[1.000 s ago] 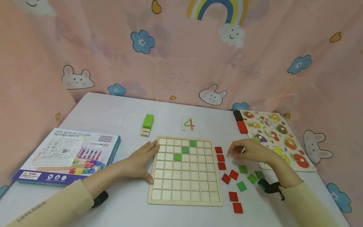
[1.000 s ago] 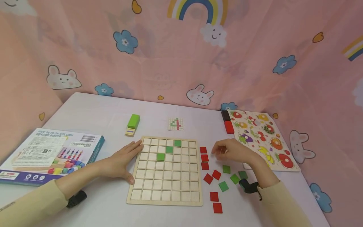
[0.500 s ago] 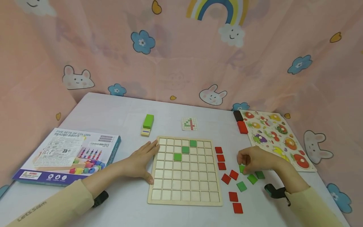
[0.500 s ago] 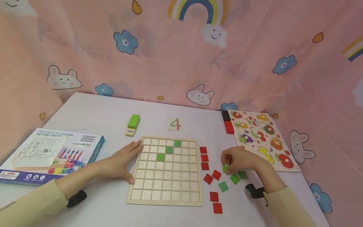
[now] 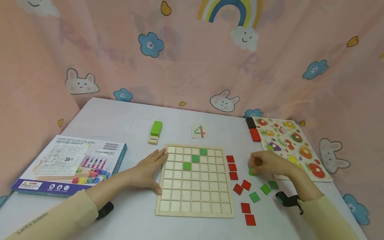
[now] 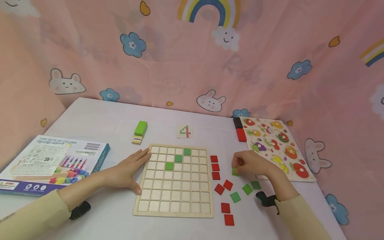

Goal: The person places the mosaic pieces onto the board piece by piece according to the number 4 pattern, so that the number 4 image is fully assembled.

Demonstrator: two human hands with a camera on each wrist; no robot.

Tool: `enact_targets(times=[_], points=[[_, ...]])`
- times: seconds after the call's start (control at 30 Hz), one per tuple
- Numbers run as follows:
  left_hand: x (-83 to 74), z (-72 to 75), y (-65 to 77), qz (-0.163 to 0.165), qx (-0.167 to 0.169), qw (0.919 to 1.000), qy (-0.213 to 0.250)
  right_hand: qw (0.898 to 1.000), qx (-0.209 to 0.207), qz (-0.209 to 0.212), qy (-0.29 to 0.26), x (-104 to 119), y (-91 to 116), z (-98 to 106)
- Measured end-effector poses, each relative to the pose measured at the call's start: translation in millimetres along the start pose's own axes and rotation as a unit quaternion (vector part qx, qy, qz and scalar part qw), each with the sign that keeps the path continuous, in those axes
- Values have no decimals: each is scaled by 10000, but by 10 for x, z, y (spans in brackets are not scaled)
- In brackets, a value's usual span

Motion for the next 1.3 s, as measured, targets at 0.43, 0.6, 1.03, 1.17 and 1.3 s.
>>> enact_targets(times=[0.43, 0.6, 1.03, 1.17, 1.3], points=[[-5, 8, 8, -23, 3, 10000, 36, 9897, -586, 1183, -547, 879, -468, -299], [-1, 2, 3, -35, 2, 10000, 37, 9860, -312, 1520, -612, 1311, -613, -599], [-3, 16, 7, 22, 55, 10000, 28, 9813, 162, 1755, -778, 1834, -843, -1197], [-14, 27, 14, 14, 53, 10000, 26, 9844, 134, 1629, -658, 1871, -880, -1264], [-24, 34, 27, 23, 88, 9999, 86, 9863, 150, 1577, -448, 1908, -885, -1318]])
Point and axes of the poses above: each hand's wrist, its own y-axis away from the middle knuckle, its own z-axis out of the back of the hand, x = y × z, the point moved 9 cm from there along -y, towards the middle knuckle, and after that the axes turned 15 degrees about -y, right-handed, at the moved point
